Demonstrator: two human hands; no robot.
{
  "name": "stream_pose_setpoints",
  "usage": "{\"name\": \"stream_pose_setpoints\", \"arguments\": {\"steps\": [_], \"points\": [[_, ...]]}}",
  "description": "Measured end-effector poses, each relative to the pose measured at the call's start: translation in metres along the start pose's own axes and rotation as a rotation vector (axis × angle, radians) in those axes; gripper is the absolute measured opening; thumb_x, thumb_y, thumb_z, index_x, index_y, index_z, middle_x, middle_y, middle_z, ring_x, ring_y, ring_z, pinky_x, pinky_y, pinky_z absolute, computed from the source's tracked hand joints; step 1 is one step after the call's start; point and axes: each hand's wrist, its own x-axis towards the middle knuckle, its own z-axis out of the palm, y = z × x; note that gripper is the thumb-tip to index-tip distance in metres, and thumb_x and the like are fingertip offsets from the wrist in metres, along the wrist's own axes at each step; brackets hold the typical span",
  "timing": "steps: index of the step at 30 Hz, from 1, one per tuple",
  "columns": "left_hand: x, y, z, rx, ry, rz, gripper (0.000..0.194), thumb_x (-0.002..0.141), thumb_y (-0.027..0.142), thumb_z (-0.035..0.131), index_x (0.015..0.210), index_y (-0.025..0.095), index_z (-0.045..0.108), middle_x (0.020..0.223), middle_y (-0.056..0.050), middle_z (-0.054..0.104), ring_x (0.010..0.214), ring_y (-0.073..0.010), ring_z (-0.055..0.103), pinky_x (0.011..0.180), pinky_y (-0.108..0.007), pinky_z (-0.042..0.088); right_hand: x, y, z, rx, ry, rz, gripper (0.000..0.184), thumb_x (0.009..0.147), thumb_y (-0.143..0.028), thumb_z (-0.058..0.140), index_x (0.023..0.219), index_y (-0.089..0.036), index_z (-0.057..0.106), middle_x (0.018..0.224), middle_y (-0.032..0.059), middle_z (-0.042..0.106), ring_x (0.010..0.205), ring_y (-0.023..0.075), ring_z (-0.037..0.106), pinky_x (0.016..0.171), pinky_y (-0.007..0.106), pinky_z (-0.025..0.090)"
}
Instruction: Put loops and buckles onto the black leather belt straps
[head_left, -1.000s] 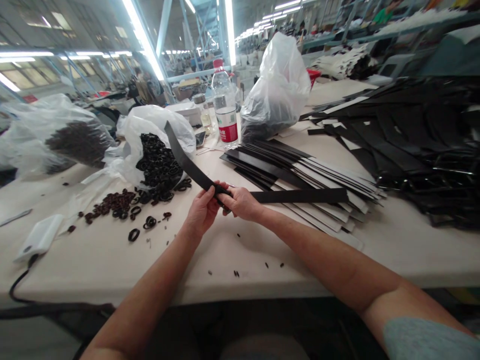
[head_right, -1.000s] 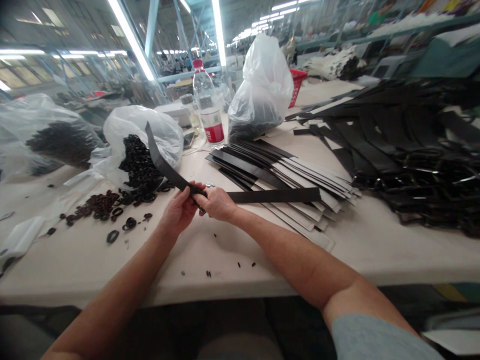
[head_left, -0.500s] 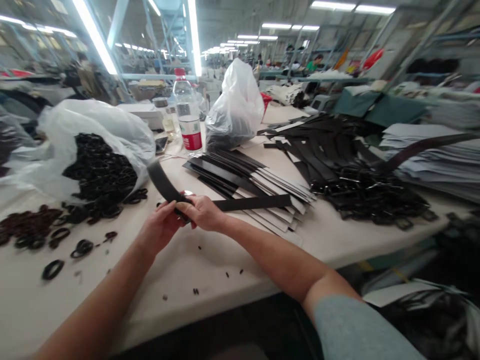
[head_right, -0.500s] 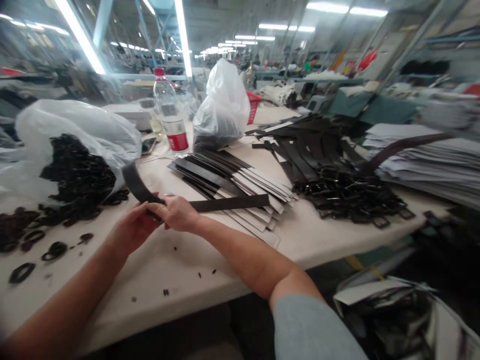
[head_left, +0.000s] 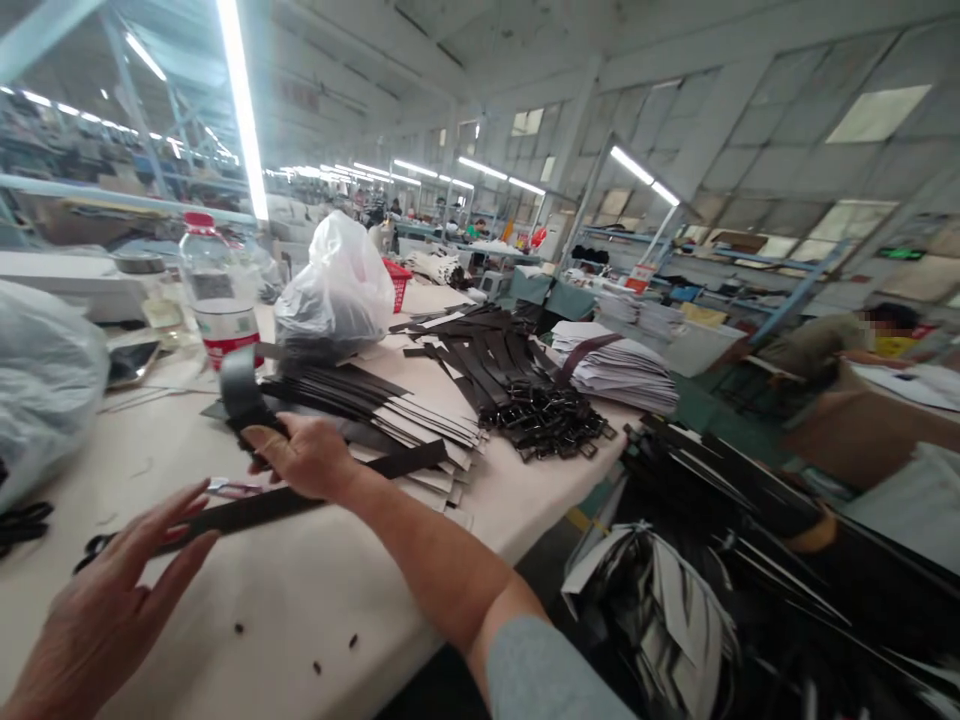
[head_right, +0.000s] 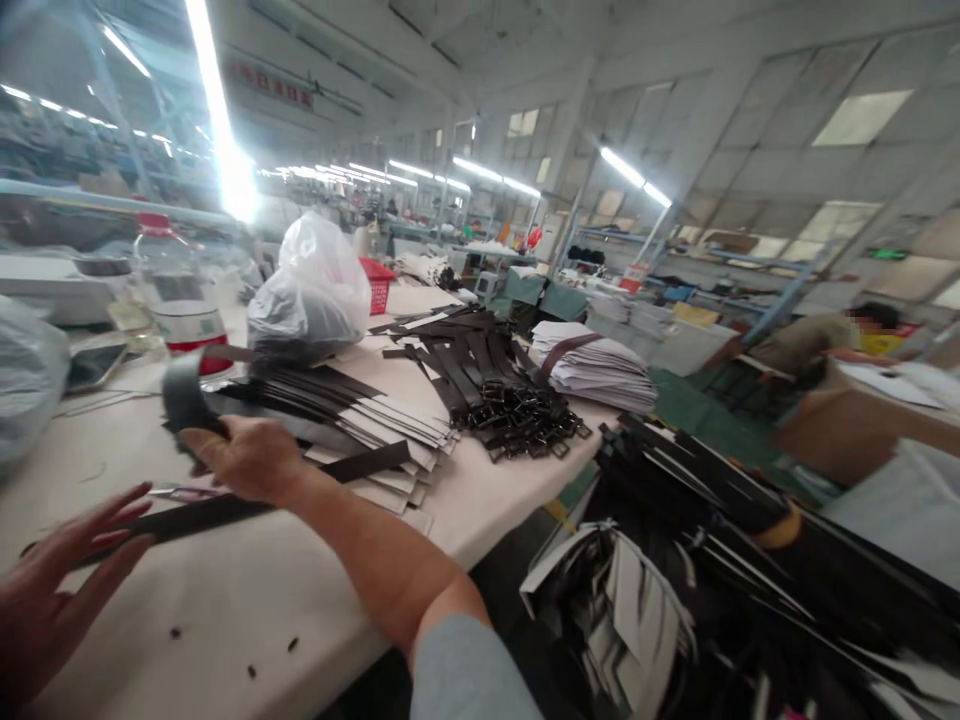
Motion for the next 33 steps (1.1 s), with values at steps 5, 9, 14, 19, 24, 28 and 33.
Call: {"name": "stream_pose_setpoints", "arguments": {"steps": [5, 9, 14, 19, 24, 28, 33], "points": [[-0.004, 0.030, -0.007, 0.268, 0.136, 0.116, 0.052, 0.081, 0.064, 0.047, 0.126, 0.081, 0.027, 0.137, 0.045, 0.036, 0.098, -0.0333, 0.069, 0.072, -0.052, 0.057, 0.000, 0.014, -0.082, -0.160, 0.279, 0.014, 0.039, 0.096, -0.053, 0.047, 0.083, -0.018, 0.059, 0.071, 0.0000, 0.068, 0.054, 0.0081, 0.060, 0.054, 0.018, 0.043], [0.001, 0.036, -0.016, 0.263, 0.172, 0.138, 0.053, 0.085, 0.055, 0.055, 0.133, 0.069, 0.037, 0.139, 0.023, 0.053, 0.097, -0.0272, 0.070, 0.086, -0.048, 0.056, -0.027, 0.036, -0.167, -0.321, 0.384, 0.329, 0.035, 0.097, -0.044, 0.047, 0.082, -0.016, 0.061, 0.071, 0.0047, 0.068, 0.052, 0.0108, 0.060, 0.052, 0.022, 0.047], [0.007, 0.022, -0.021, 0.275, 0.255, 0.186, 0.044, 0.087, 0.047, 0.061, 0.130, 0.038, 0.056, 0.119, 0.002, 0.069, 0.082, -0.0195, 0.071, 0.082, -0.038, 0.058, -0.080, 0.066, -0.242, -0.734, 0.488, 0.619, 0.038, 0.094, -0.040, 0.052, 0.065, -0.017, 0.061, 0.071, 0.0157, 0.065, 0.075, 0.0265, 0.068, 0.067, 0.037, 0.050], [0.010, 0.023, -0.024, 0.124, 0.297, 0.174, 0.046, 0.086, 0.040, 0.065, 0.130, 0.027, 0.058, 0.127, -0.006, 0.064, 0.096, -0.0201, 0.070, 0.084, -0.034, 0.058, -0.090, 0.068, -0.226, -0.998, 0.624, 0.518, 0.029, 0.094, -0.039, 0.051, 0.094, -0.018, 0.070, 0.094, 0.0204, 0.069, 0.101, 0.0356, 0.067, 0.083, 0.047, 0.049], [0.014, 0.014, -0.031, -0.048, 0.384, 0.088, 0.048, 0.087, 0.039, 0.063, 0.132, 0.023, 0.057, 0.130, -0.011, 0.061, 0.106, -0.0220, 0.067, 0.086, -0.031, 0.057, -0.040, 0.034, -0.125, -0.701, 0.114, 0.118, 0.024, 0.093, -0.037, 0.054, 0.102, -0.024, 0.073, 0.101, 0.0086, 0.073, 0.099, 0.0260, 0.067, 0.088, 0.038, 0.049], [0.017, 0.001, -0.036, -0.089, 0.409, 0.049, 0.047, 0.088, 0.040, 0.061, 0.132, 0.021, 0.058, 0.131, -0.012, 0.061, 0.103, -0.0210, 0.067, 0.084, -0.029, 0.056, -0.004, 0.005, -0.029, -0.643, -0.179, -0.015, 0.027, 0.091, -0.042, 0.059, 0.106, -0.024, 0.072, 0.106, 0.0043, 0.073, 0.096, 0.0207, 0.066, 0.082, 0.030, 0.047], [0.019, 0.001, -0.041, -0.165, 0.439, -0.004, 0.048, 0.085, 0.039, 0.066, 0.129, 0.021, 0.060, 0.128, -0.011, 0.063, 0.103, -0.0214, 0.067, 0.086, -0.029, 0.054, 0.006, 0.002, 0.052, -0.825, -0.286, -0.187, 0.037, 0.090, -0.049, 0.059, 0.110, -0.019, 0.070, 0.112, 0.0109, 0.070, 0.099, 0.0233, 0.065, 0.082, 0.032, 0.044]]}}
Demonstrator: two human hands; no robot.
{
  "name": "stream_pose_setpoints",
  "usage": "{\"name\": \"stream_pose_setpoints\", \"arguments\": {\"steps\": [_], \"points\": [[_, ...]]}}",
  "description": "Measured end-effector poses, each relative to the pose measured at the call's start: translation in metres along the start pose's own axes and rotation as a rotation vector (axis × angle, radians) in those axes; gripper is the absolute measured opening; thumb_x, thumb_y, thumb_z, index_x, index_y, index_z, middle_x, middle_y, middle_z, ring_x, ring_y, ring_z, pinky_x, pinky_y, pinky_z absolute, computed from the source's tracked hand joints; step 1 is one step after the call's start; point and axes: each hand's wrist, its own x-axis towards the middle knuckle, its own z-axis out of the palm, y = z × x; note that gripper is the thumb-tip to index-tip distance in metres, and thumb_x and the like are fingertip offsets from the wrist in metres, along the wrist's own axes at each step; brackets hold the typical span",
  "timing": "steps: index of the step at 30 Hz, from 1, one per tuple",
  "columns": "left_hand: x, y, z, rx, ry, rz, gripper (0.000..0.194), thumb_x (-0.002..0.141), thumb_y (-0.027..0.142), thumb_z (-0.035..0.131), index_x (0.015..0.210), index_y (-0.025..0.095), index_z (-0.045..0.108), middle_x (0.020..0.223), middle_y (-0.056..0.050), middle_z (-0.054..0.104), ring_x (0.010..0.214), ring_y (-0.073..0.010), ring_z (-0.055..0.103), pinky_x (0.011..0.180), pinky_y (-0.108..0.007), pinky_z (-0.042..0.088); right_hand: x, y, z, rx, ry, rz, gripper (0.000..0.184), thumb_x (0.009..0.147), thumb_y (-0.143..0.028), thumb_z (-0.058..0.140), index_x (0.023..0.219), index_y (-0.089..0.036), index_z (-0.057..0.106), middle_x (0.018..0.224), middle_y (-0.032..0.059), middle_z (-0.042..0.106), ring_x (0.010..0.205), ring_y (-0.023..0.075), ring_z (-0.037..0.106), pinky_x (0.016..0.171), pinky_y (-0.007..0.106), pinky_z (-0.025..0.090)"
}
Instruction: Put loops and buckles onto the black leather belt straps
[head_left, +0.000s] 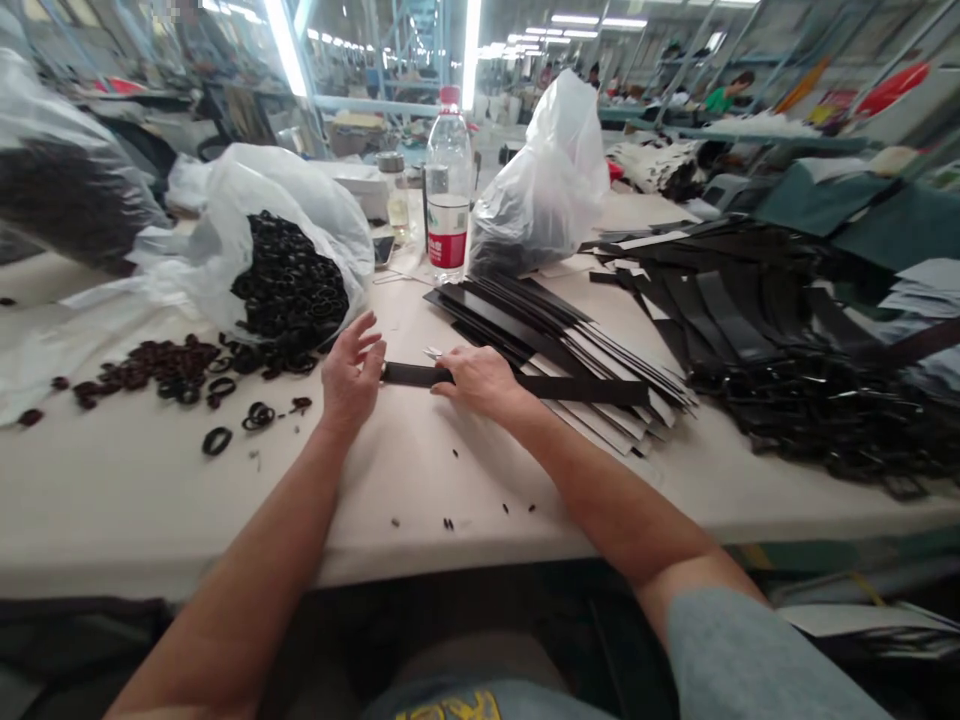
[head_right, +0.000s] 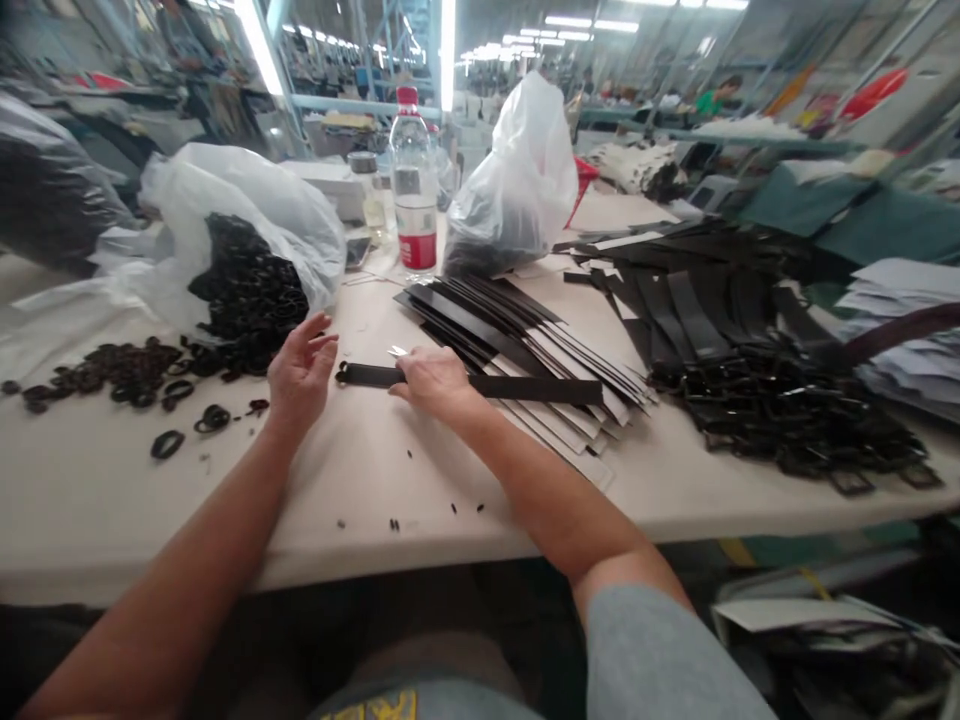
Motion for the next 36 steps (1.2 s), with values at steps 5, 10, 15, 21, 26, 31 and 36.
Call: {"name": "stream_pose_setpoints", "arguments": {"steps": [5, 10, 15, 21, 26, 31, 36], "points": [[0.003, 0.006, -0.002, -0.034, -0.017, -0.082, 0.049, 0.083, 0.033, 0.068, 0.130, 0.022, 0.060, 0.127, -0.011, 0.064, 0.103, -0.0220, 0.066, 0.085, -0.029, 0.053, -0.002, 0.002, 0.021, 0.011, 0.089, 0.052, 0.037, 0.085, -0.038, 0.067, 0.116, -0.018, 0.067, 0.112, 0.0111, 0.067, 0.102, 0.0259, 0.062, 0.084, 0.035, 0.044], [0.005, -0.002, -0.004, -0.004, -0.041, -0.177, 0.052, 0.079, 0.025, 0.070, 0.130, 0.022, 0.060, 0.127, -0.012, 0.064, 0.108, -0.0248, 0.063, 0.090, -0.034, 0.051, 0.003, 0.017, 0.024, 0.181, 0.072, 0.105, 0.036, 0.080, -0.036, 0.071, 0.113, -0.021, 0.069, 0.109, 0.0063, 0.066, 0.101, 0.0214, 0.061, 0.083, 0.030, 0.045], [0.003, -0.007, -0.004, 0.106, -0.205, -0.230, 0.062, 0.063, 0.017, 0.081, 0.122, 0.022, 0.066, 0.117, -0.011, 0.068, 0.113, -0.0294, 0.060, 0.103, -0.044, 0.043, 0.005, 0.024, 0.022, 0.238, 0.006, 0.125, 0.032, 0.074, -0.037, 0.074, 0.102, -0.022, 0.071, 0.103, 0.0034, 0.068, 0.092, 0.0180, 0.062, 0.076, 0.027, 0.043], [-0.002, 0.000, -0.002, 0.184, -0.308, -0.247, 0.044, 0.060, 0.016, 0.082, 0.103, 0.022, 0.075, 0.084, -0.004, 0.072, 0.089, -0.0241, 0.065, 0.087, -0.033, 0.050, -0.004, 0.023, 0.004, 0.214, -0.009, 0.142, 0.017, 0.085, -0.034, 0.065, 0.097, -0.024, 0.073, 0.088, 0.0019, 0.072, 0.082, 0.0170, 0.063, 0.067, 0.027, 0.037], [0.000, 0.000, 0.000, -0.127, -0.322, -0.385, 0.026, 0.065, 0.029, 0.078, 0.088, 0.017, 0.074, 0.068, -0.001, 0.068, 0.061, -0.0139, 0.060, 0.061, -0.024, 0.047, -0.006, 0.026, -0.002, 0.263, 0.163, 0.089, 0.023, 0.089, -0.031, 0.063, 0.110, -0.025, 0.070, 0.096, 0.0013, 0.072, 0.082, 0.0151, 0.064, 0.071, 0.026, 0.041], [0.002, 0.006, 0.000, -0.254, -0.278, -0.604, 0.030, 0.059, 0.035, 0.084, 0.073, 0.014, 0.068, 0.068, -0.005, 0.070, 0.060, -0.0147, 0.066, 0.056, -0.021, 0.047, -0.003, 0.016, 0.021, 0.311, 0.331, -0.093, 0.036, 0.085, -0.039, 0.070, 0.116, -0.021, 0.068, 0.112, 0.0063, 0.071, 0.099, 0.0189, 0.065, 0.093, 0.030, 0.042], [0.001, 0.012, 0.004, -0.372, -0.212, -0.752, 0.034, 0.055, 0.033, 0.084, 0.074, 0.015, 0.063, 0.071, -0.004, 0.071, 0.062, -0.0169, 0.070, 0.053, -0.020, 0.048, 0.001, 0.002, 0.041, 0.447, 0.360, -0.068, 0.038, 0.084, -0.043, 0.071, 0.114, -0.020, 0.070, 0.110, 0.0078, 0.072, 0.103, 0.0203, 0.065, 0.097, 0.033, 0.043]]}}
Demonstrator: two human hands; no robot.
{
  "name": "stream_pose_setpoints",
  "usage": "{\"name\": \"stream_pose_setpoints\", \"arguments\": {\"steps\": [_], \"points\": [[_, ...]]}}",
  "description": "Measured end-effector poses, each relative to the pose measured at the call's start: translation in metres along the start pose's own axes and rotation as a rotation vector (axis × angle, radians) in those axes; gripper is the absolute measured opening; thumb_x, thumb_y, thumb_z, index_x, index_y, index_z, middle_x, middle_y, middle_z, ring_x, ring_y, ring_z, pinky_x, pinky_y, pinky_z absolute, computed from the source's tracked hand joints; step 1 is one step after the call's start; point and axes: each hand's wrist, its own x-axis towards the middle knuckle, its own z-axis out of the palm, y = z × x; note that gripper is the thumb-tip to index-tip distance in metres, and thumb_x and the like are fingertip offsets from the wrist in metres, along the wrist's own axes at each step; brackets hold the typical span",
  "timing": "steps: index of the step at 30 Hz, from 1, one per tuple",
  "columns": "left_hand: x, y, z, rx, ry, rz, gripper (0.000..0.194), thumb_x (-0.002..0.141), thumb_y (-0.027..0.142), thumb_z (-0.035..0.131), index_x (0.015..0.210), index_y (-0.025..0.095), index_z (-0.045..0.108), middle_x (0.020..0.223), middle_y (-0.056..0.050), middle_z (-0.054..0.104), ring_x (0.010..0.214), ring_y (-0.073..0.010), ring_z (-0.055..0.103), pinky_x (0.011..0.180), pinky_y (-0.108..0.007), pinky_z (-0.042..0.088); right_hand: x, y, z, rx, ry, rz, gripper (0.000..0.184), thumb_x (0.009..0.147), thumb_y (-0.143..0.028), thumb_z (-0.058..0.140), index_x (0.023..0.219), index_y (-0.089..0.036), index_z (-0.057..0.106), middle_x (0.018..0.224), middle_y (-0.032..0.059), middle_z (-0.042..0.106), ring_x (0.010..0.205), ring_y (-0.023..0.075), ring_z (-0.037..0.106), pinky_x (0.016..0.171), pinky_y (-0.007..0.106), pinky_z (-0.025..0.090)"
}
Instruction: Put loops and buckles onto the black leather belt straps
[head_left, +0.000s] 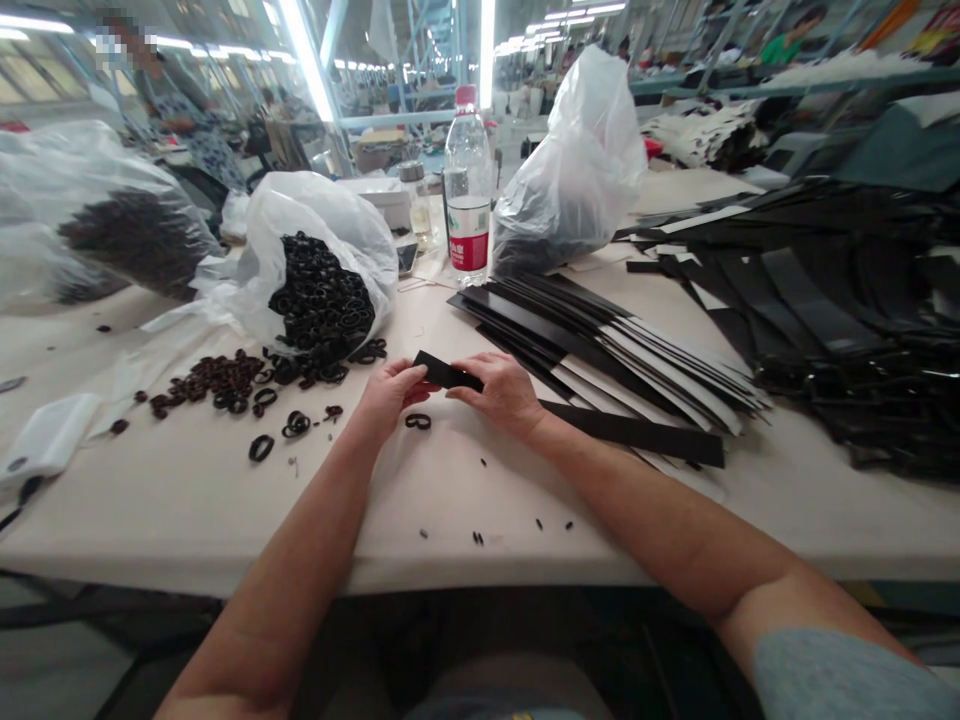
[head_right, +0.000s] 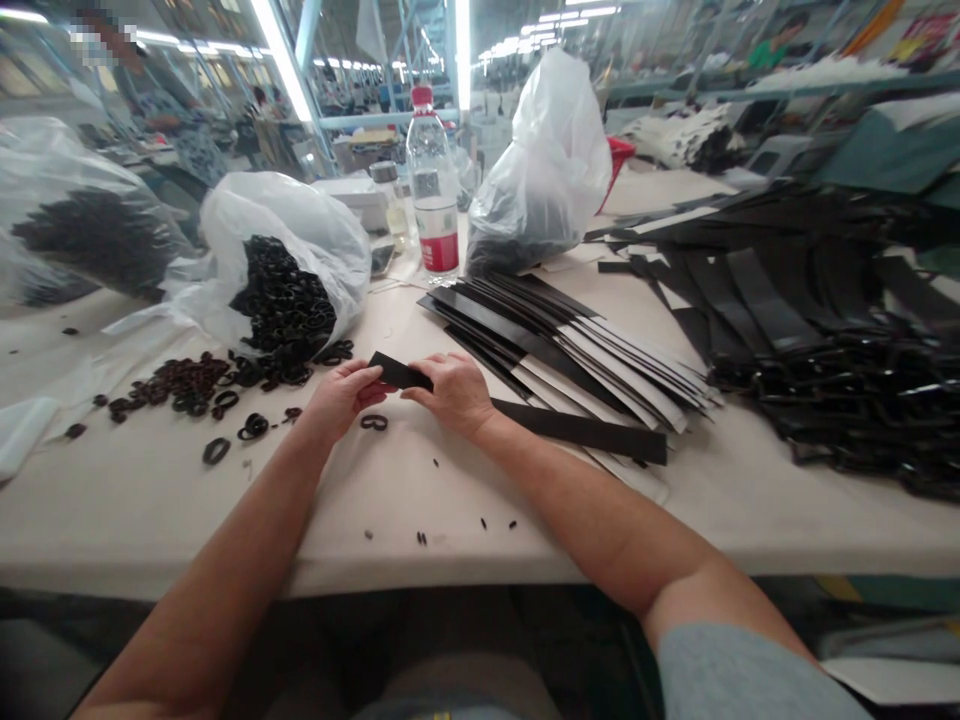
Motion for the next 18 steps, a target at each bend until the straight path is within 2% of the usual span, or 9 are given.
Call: {"name": "stream_pose_setpoints", "arguments": {"steps": [4, 8, 13, 16, 18], "points": [[-0.004, 0.000, 0.006, -0.065, -0.020, -0.032, 0.035, 0.055, 0.030, 0.084, 0.078, 0.015, 0.062, 0.071, -0.003, 0.071, 0.063, -0.0162, 0.070, 0.057, -0.020, 0.050, -0.001, -0.004, 0.005, 0.143, 0.012, 0.127, 0.040, 0.084, -0.045, 0.071, 0.116, -0.021, 0.070, 0.109, 0.0055, 0.072, 0.095, 0.0184, 0.067, 0.085, 0.029, 0.048], [-0.006, 0.001, 0.010, -0.118, -0.015, -0.029, 0.037, 0.054, 0.026, 0.084, 0.084, 0.016, 0.064, 0.071, -0.002, 0.071, 0.063, -0.0129, 0.067, 0.062, -0.021, 0.052, -0.002, -0.008, 0.005, 0.137, 0.042, 0.158, 0.039, 0.082, -0.044, 0.072, 0.114, -0.022, 0.071, 0.108, 0.0057, 0.073, 0.097, 0.0202, 0.067, 0.086, 0.031, 0.049], [-0.006, 0.000, 0.009, -0.149, -0.058, -0.018, 0.053, 0.056, 0.022, 0.083, 0.107, 0.018, 0.067, 0.083, -0.002, 0.072, 0.064, -0.0103, 0.066, 0.065, -0.022, 0.052, -0.001, -0.011, 0.002, 0.186, 0.046, 0.185, 0.031, 0.080, -0.037, 0.075, 0.106, -0.021, 0.072, 0.105, 0.0042, 0.073, 0.096, 0.0189, 0.067, 0.085, 0.029, 0.048], [-0.006, -0.002, 0.008, -0.117, -0.111, 0.025, 0.059, 0.060, 0.024, 0.082, 0.117, 0.019, 0.066, 0.083, 0.000, 0.070, 0.065, -0.0096, 0.064, 0.068, -0.023, 0.053, 0.000, -0.012, 0.000, 0.144, 0.028, 0.208, 0.023, 0.082, -0.039, 0.073, 0.095, -0.021, 0.073, 0.094, 0.0022, 0.074, 0.085, 0.0167, 0.066, 0.075, 0.027, 0.045], [-0.005, -0.004, 0.007, -0.018, -0.128, 0.111, 0.059, 0.063, 0.026, 0.082, 0.119, 0.019, 0.066, 0.078, 0.001, 0.068, 0.066, -0.0098, 0.063, 0.069, -0.023, 0.052, 0.001, -0.012, -0.001, 0.097, 0.009, 0.225, 0.022, 0.084, -0.042, 0.070, 0.090, -0.021, 0.073, 0.087, 0.0014, 0.074, 0.078, 0.0157, 0.065, 0.068, 0.027, 0.041]]}}
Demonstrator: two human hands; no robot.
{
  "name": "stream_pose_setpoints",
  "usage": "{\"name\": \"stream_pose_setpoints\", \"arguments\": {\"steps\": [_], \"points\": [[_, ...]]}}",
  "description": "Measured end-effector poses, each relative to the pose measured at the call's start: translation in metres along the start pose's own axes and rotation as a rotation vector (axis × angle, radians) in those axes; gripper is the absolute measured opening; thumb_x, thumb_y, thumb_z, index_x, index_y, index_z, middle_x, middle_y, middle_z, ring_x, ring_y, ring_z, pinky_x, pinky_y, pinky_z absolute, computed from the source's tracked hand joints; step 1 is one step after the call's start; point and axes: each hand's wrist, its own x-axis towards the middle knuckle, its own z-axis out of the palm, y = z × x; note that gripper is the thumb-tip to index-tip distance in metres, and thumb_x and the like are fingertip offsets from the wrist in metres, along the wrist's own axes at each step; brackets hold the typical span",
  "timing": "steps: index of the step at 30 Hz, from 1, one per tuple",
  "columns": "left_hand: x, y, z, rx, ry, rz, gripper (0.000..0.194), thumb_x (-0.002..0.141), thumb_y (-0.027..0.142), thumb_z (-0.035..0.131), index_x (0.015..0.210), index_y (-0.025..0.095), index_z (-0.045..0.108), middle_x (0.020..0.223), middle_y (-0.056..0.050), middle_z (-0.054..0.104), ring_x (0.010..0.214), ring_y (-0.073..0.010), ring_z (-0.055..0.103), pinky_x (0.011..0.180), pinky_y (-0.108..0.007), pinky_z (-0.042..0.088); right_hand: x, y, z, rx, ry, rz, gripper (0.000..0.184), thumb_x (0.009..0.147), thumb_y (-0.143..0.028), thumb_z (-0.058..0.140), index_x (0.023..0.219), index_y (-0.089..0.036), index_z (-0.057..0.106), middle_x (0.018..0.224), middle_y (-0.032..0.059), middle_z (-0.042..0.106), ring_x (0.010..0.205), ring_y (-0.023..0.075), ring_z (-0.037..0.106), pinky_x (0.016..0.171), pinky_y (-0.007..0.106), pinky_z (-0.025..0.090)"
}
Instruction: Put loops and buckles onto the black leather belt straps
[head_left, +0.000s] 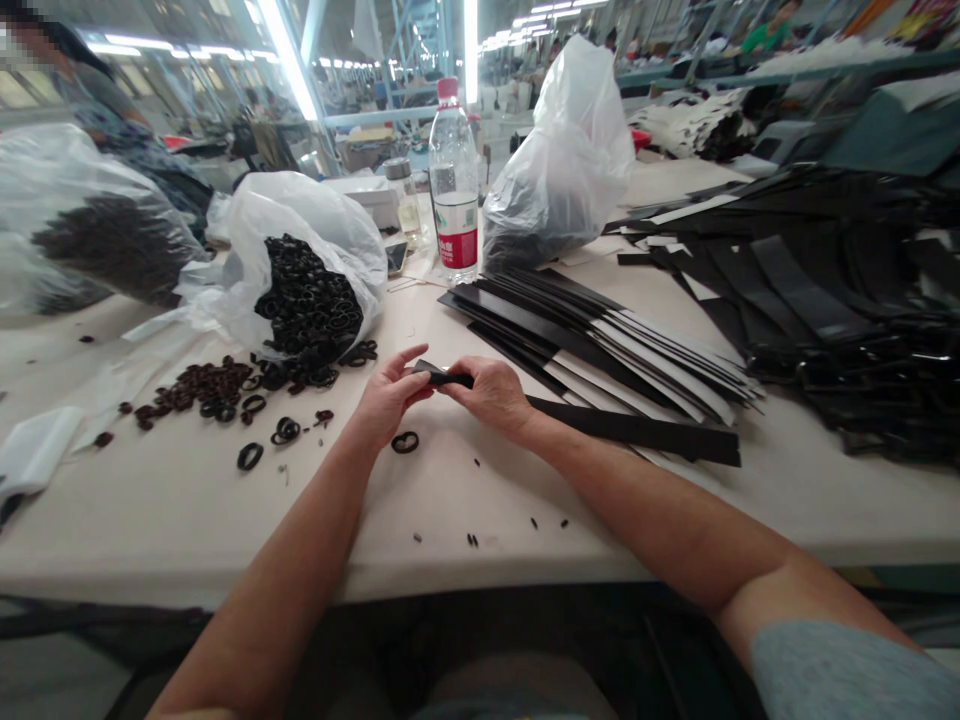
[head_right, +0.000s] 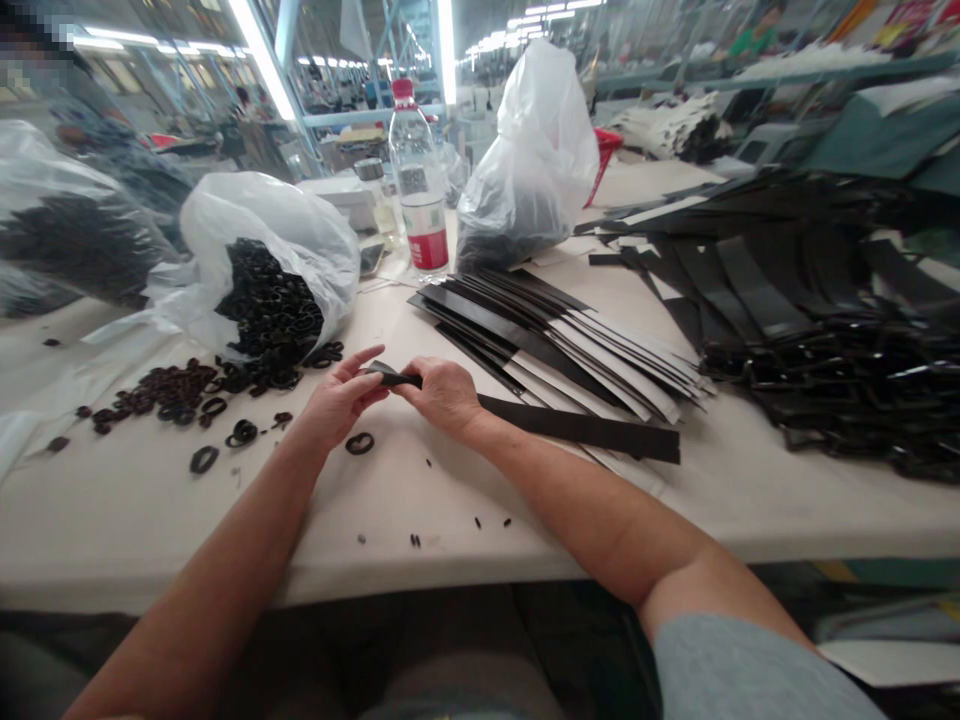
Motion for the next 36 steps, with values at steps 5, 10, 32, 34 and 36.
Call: {"name": "stream_pose_setpoints", "arguments": {"steps": [5, 10, 32, 34, 36], "points": [[0.001, -0.006, 0.000, 0.513, 0.000, 0.381, 0.030, 0.070, 0.033, 0.079, 0.098, 0.021, 0.077, 0.104, -0.007, 0.070, 0.090, -0.0174, 0.065, 0.075, -0.026, 0.053, 0.002, 0.003, -0.001, -0.172, -0.003, -0.052, 0.019, 0.088, -0.038, 0.065, 0.091, -0.020, 0.072, 0.091, 0.0032, 0.074, 0.081, 0.0159, 0.064, 0.067, 0.027, 0.037], [-0.003, -0.004, 0.006, 0.730, 0.003, 0.553, 0.013, 0.078, 0.031, 0.073, 0.086, 0.023, 0.079, 0.097, -0.006, 0.072, 0.091, -0.0191, 0.066, 0.087, -0.032, 0.051, 0.001, 0.002, -0.003, -0.282, -0.038, -0.102, 0.023, 0.091, -0.039, 0.062, 0.093, -0.019, 0.071, 0.094, 0.0049, 0.073, 0.084, 0.0172, 0.064, 0.067, 0.028, 0.036], [-0.067, 0.029, -0.026, 1.245, -0.089, 0.257, 0.011, 0.074, 0.033, 0.073, 0.071, 0.022, 0.074, 0.082, -0.001, 0.065, 0.062, -0.0130, 0.054, 0.063, -0.027, 0.042, 0.006, 0.007, -0.010, -0.310, -0.065, -0.017, 0.020, 0.089, -0.036, 0.063, 0.096, -0.020, 0.073, 0.097, 0.0051, 0.073, 0.084, 0.0180, 0.063, 0.066, 0.029, 0.034], [-0.071, 0.018, -0.026, 1.264, -0.092, 0.270, 0.009, 0.075, 0.029, 0.070, 0.069, 0.022, 0.073, 0.078, -0.002, 0.065, 0.061, -0.0137, 0.054, 0.063, -0.027, 0.041, 0.005, 0.007, -0.009, -0.299, -0.054, -0.028, 0.020, 0.089, -0.036, 0.063, 0.096, -0.020, 0.073, 0.097, 0.0050, 0.073, 0.084, 0.0182, 0.063, 0.065, 0.029, 0.034], [-0.071, 0.009, -0.025, 1.245, -0.068, 0.312, 0.011, 0.076, 0.027, 0.067, 0.067, 0.022, 0.071, 0.074, -0.003, 0.064, 0.059, -0.0141, 0.053, 0.063, -0.028, 0.041, 0.005, 0.007, -0.009, -0.287, -0.041, -0.034, 0.019, 0.089, -0.036, 0.064, 0.095, -0.020, 0.072, 0.096, 0.0048, 0.073, 0.083, 0.0182, 0.063, 0.065, 0.029, 0.034]]}}
